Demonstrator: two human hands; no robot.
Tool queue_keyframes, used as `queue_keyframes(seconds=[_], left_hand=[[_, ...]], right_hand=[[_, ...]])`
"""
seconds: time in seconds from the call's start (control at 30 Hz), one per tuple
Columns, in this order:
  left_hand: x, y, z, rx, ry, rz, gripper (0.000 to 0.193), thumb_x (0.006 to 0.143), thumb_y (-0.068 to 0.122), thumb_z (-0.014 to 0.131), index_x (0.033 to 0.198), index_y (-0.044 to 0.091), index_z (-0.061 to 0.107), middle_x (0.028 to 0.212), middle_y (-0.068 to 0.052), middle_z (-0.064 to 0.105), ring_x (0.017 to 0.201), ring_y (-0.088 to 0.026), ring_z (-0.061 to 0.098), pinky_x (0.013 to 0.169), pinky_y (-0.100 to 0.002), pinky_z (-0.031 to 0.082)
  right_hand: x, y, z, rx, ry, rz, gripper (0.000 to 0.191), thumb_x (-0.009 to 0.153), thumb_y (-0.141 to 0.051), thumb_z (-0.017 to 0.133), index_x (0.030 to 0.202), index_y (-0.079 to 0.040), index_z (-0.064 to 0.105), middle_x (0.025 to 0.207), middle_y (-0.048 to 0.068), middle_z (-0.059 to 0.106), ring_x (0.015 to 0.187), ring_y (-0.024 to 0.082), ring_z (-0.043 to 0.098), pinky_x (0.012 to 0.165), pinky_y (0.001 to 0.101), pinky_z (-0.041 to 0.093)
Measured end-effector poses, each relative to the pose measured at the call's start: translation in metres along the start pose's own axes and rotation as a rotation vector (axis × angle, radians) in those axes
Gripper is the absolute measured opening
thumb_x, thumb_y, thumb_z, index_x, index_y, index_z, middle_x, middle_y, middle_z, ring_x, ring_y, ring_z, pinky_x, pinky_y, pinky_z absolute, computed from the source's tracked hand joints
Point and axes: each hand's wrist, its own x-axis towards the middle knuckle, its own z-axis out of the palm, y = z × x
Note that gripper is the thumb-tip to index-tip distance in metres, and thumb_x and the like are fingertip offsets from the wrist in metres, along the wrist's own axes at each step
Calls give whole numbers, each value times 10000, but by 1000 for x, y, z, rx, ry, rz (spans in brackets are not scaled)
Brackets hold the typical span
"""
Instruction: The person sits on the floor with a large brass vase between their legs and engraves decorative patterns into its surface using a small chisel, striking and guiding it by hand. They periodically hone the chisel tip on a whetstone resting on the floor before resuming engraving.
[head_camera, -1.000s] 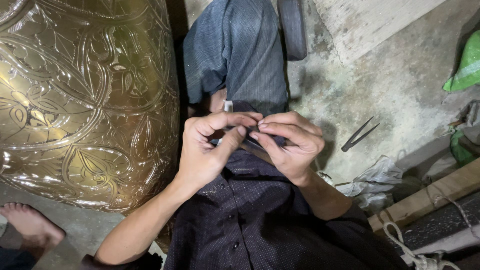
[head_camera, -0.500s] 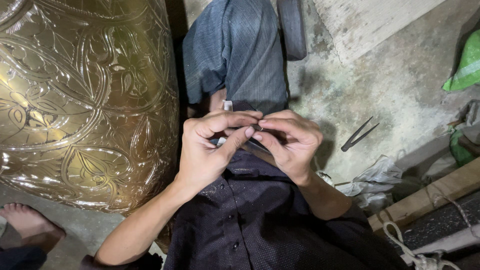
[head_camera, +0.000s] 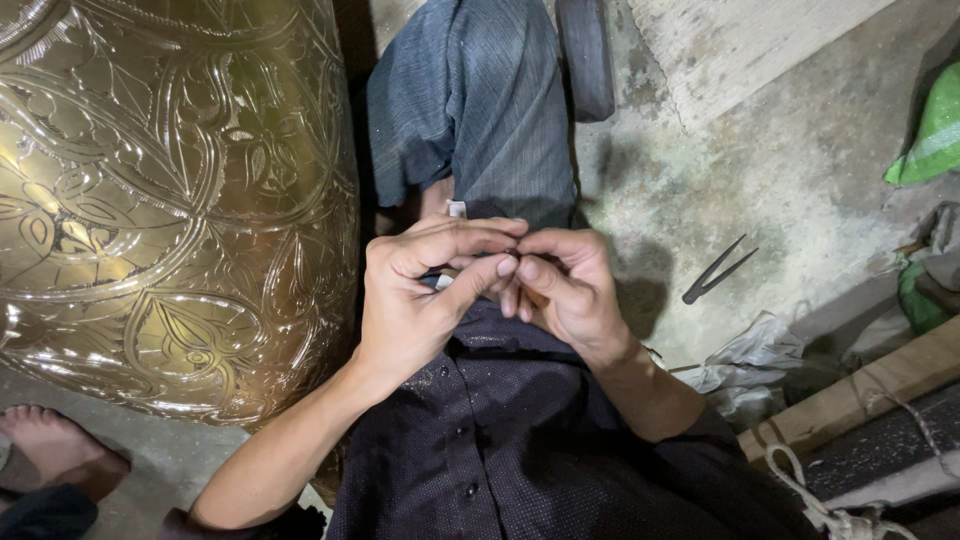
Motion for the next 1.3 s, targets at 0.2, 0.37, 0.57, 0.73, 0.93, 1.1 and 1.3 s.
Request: queue_keyframes(seconds=[0.2, 0.37, 0.57, 0.73, 0.93, 1.1, 1.3], left_hand=[[0, 0, 1, -85, -5, -84, 124, 921, 19, 777, 1043, -3, 777, 1137, -141, 786, 857, -131, 766, 846, -270, 604], [0, -2, 1, -178, -8, -168, 123, 918, 26, 763, 1038, 1, 774, 1136, -144, 783, 823, -126, 769, 777, -268, 643], [1, -3, 0, -86, -19, -46, 134, 953, -28, 745, 1085, -23, 763, 1185, -168, 768, 1003, -173, 761, 890, -289, 626], [0, -1, 1, -230, -15, -198, 148, 954, -32, 711, 1094, -22, 758, 1146, -154, 774, 814, -136, 760, 754, -263, 639], [-2, 1, -1, -237, -34, -176, 136, 977, -50, 695, 1097, -36, 757, 1148, -168, 777, 828, -145, 755, 785, -264, 630], [0, 0, 0, -218, -49, -153, 113, 989, -45, 688, 1080, -25, 753, 1187, -161, 771, 940, -151, 754, 846, -275, 634], [0, 4, -1, -195, -60, -111, 157, 977, -44, 688, 1127, -31, 729, 1220, -162, 753, 1078, -178, 744, 946, -281, 606]], right_hand=[[1, 5, -5, 133, -80, 56, 166, 1078, -97, 640, 1165, 20, 720, 948, 197, 742, 731, 217, 722, 584, 275, 561], [1, 5, -5, 95, -42, 12, 141, 1044, -35, 680, 1173, 3, 723, 965, 183, 744, 753, 205, 725, 610, 275, 565], [2, 4, -6, 103, -14, 33, 132, 1023, -17, 685, 1145, 6, 731, 929, 165, 747, 775, 197, 733, 639, 267, 574], [3, 4, -5, 112, -31, 24, 124, 1015, 2, 693, 1133, 15, 730, 921, 160, 745, 777, 189, 727, 689, 287, 596], [0, 3, -2, 11, -27, 8, 100, 1003, 12, 721, 1099, 22, 750, 952, 136, 738, 818, 163, 708, 754, 292, 589], [3, 1, 0, 9, -13, -18, 141, 959, 5, 753, 1099, 12, 744, 1014, 127, 740, 812, 148, 696, 740, 292, 581], [5, -13, 8, -400, 15, -215, 161, 922, -26, 786, 1072, 9, 738, 994, 105, 720, 802, 140, 686, 725, 261, 555]])
